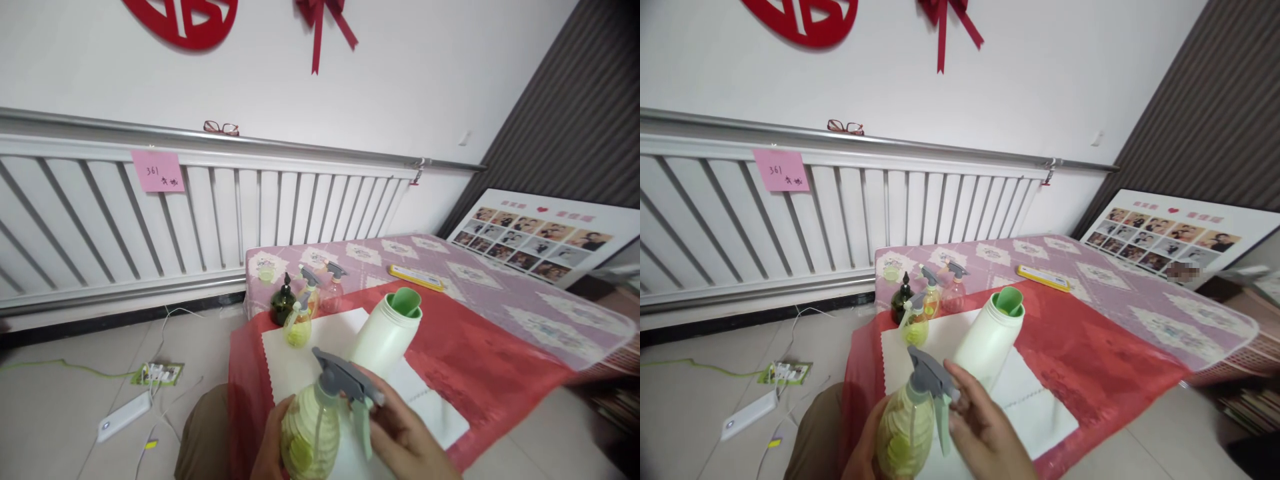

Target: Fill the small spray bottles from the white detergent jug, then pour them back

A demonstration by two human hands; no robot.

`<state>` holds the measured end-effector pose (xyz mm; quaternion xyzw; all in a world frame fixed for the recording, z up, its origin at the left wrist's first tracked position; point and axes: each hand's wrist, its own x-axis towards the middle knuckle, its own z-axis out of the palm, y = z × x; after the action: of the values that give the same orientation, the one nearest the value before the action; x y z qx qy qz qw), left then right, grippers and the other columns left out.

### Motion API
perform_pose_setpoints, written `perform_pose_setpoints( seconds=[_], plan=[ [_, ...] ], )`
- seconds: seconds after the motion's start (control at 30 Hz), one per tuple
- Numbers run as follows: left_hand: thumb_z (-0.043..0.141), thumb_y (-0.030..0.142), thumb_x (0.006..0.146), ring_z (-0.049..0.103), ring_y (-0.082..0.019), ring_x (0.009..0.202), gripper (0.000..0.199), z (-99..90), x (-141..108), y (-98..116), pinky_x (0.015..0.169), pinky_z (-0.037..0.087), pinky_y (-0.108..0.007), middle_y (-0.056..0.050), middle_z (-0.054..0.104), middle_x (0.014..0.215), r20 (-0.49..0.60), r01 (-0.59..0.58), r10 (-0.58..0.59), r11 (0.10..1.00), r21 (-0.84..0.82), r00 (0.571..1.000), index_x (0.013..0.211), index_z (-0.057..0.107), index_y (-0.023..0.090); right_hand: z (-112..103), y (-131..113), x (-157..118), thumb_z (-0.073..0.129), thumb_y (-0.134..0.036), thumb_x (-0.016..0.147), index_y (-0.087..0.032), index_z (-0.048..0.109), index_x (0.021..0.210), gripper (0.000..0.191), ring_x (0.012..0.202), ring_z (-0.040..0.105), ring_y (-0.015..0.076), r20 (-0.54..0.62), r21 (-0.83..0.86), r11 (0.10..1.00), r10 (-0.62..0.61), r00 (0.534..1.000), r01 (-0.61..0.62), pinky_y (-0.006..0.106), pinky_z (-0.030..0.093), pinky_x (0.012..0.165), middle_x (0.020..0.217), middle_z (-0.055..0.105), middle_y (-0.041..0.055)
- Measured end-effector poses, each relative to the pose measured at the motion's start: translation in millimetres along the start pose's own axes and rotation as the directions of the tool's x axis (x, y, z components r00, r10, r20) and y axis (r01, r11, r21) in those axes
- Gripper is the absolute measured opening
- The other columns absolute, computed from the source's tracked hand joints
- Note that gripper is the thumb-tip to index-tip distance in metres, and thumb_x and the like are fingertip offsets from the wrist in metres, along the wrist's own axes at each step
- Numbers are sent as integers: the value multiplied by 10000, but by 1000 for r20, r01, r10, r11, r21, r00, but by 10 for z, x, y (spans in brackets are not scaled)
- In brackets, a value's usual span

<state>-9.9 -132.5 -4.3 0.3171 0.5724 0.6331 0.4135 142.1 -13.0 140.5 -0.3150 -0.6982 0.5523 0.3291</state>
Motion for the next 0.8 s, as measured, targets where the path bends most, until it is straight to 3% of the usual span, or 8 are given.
perform_pose_setpoints(
  seconds=[0.1,0.17,0.3,0.43,0.5,0.6,0.7,0.8],
  plan=[
    [751,169,550,460,-333,1310,897,-47,98,49,1126,342,-410,-145,486,1404,-61,-99,103,993,58,993,1372,391,175,-234,-203,109,696,-478,800,-311,696,1153,391,939,709,278,-90,-100,992,-88,992,79,408,590,815,1049,759,94],
    [715,131,556,450,-331,1312,851,-37,161,80,1131,334,-421,-139,492,1385,-86,-168,176,981,97,981,1351,416,175,-304,-385,186,687,-455,809,-323,667,1211,423,926,703,279,-73,-230,960,-183,980,161,394,593,766,1063,748,91],
    [704,99,558,416,-338,1330,839,78,264,170,1145,308,-453,-142,473,1385,-104,-287,303,946,148,947,1342,418,182,-203,-733,366,690,-370,816,-352,687,1175,360,884,696,271,159,-494,816,-255,954,301,388,571,761,1046,747,54],
    [674,89,582,406,-319,1341,833,184,358,294,1144,307,-436,-141,450,1416,-134,-251,269,958,137,954,1357,386,191,-74,-1013,537,657,-319,844,-366,686,1178,338,929,690,271,292,-582,720,-248,924,377,413,553,827,1060,747,26],
    [663,88,588,418,-302,1338,856,190,400,373,1144,307,-418,-137,450,1431,-71,-209,214,976,68,974,1380,355,193,-75,-1160,601,688,-285,810,-380,682,1191,392,992,676,277,316,-564,726,-250,915,393,436,534,888,1112,734,17],
    [668,99,599,511,-274,1252,886,123,444,501,1073,386,-383,-105,523,1376,154,-116,130,988,-100,979,1410,331,216,-136,-1387,675,721,-251,762,-379,714,1141,401,1137,629,279,407,-470,800,-179,896,373,451,480,994,1200,710,2],
    [718,153,614,595,-253,1107,853,-2,470,575,954,455,-357,-72,607,1251,375,-38,126,972,-234,918,1394,384,241,-193,-1538,731,771,-219,703,-361,741,1088,411,1146,631,278,565,-417,844,-51,823,339,394,542,901,1235,699,3],
    [795,326,623,613,-273,1052,782,-94,492,535,916,465,-385,-71,648,1129,458,-9,147,957,-290,877,1333,483,227,-185,-1564,764,729,-161,742,-345,761,1016,332,945,696,229,632,-423,813,-54,774,401,315,576,758,1091,740,3]
  ],
)
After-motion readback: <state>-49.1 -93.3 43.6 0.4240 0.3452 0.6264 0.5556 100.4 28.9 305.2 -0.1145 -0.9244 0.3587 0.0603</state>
